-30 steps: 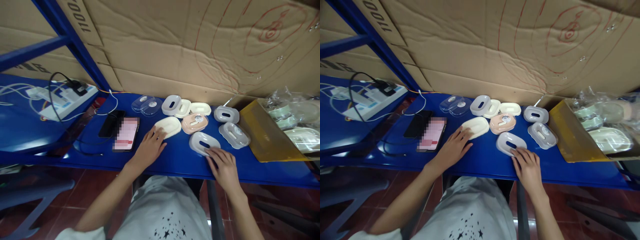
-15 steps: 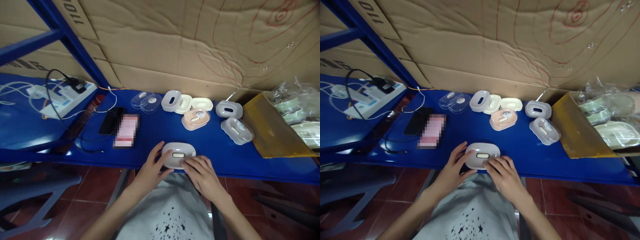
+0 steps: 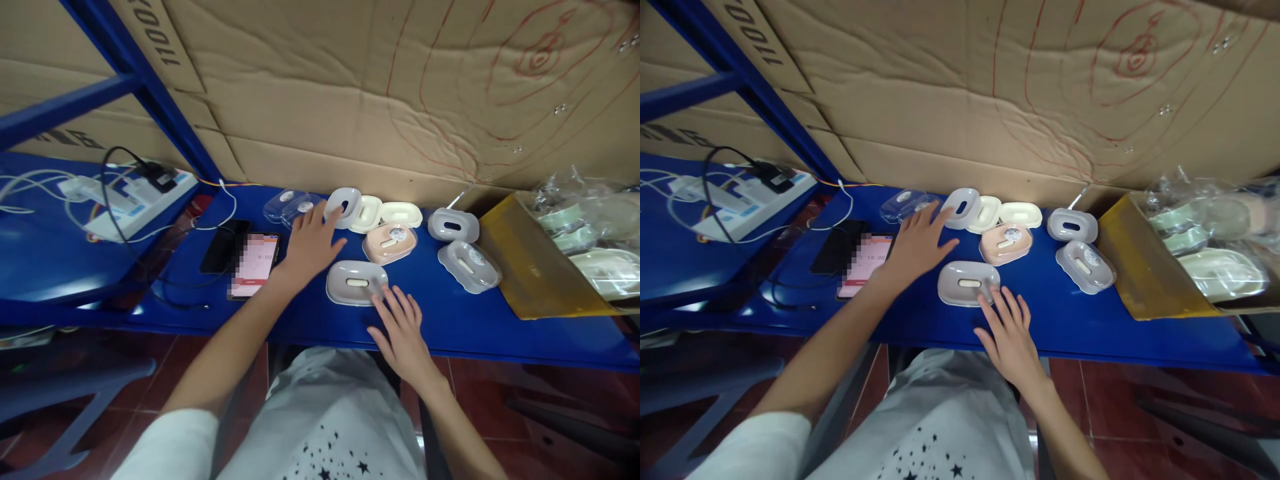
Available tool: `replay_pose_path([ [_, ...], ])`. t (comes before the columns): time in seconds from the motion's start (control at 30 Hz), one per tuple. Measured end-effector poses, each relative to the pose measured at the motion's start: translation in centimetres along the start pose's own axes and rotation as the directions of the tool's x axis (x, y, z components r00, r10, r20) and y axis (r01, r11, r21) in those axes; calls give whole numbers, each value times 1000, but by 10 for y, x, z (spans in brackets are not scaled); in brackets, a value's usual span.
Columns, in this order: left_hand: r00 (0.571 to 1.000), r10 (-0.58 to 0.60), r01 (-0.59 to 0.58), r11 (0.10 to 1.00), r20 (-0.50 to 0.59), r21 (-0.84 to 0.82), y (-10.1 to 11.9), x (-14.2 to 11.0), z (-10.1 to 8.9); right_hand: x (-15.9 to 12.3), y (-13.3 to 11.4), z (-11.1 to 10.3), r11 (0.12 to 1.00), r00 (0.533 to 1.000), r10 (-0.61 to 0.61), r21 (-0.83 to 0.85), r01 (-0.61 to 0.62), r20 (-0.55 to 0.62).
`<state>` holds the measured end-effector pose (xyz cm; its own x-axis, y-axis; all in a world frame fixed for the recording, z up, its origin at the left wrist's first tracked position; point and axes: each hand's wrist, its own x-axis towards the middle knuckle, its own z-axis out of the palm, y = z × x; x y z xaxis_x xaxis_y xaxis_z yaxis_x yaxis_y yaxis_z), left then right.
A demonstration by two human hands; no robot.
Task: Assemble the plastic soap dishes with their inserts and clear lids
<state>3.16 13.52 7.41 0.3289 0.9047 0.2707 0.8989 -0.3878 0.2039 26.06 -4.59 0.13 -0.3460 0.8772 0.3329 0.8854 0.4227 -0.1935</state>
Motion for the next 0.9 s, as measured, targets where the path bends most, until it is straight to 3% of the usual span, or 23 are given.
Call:
replay_pose_path([
  [0.1,963,-242,224,963,118,149,-13,44,13,-3,1,4,998,999,47,37,-46,-28],
  [0.17,952,-278,254,951,125,178,-21,50,18,-3,0,5,996,997,62,60,-60,-40],
  [0.27,967,-233,214,961,100,174,-24,34,17,-2,0,5,994,996,73,81,-68,-56],
  [0.4,990,-113,97,981,88,168,-12,-11,10,0,-1,4,993,994,80,88,-74,-73],
  [0.57,984,1,-18,995,176,96,3,-60,7,-1,-3,4,989,988,109,117,-96,-111],
  [0.77,971,-16,17,1000,238,-4,-2,-65,4,-11,3,3,979,968,168,142,-143,-184],
  [0.9,984,-62,78,993,170,-91,-5,-60,-1,-17,3,2,976,969,186,141,-164,-163],
])
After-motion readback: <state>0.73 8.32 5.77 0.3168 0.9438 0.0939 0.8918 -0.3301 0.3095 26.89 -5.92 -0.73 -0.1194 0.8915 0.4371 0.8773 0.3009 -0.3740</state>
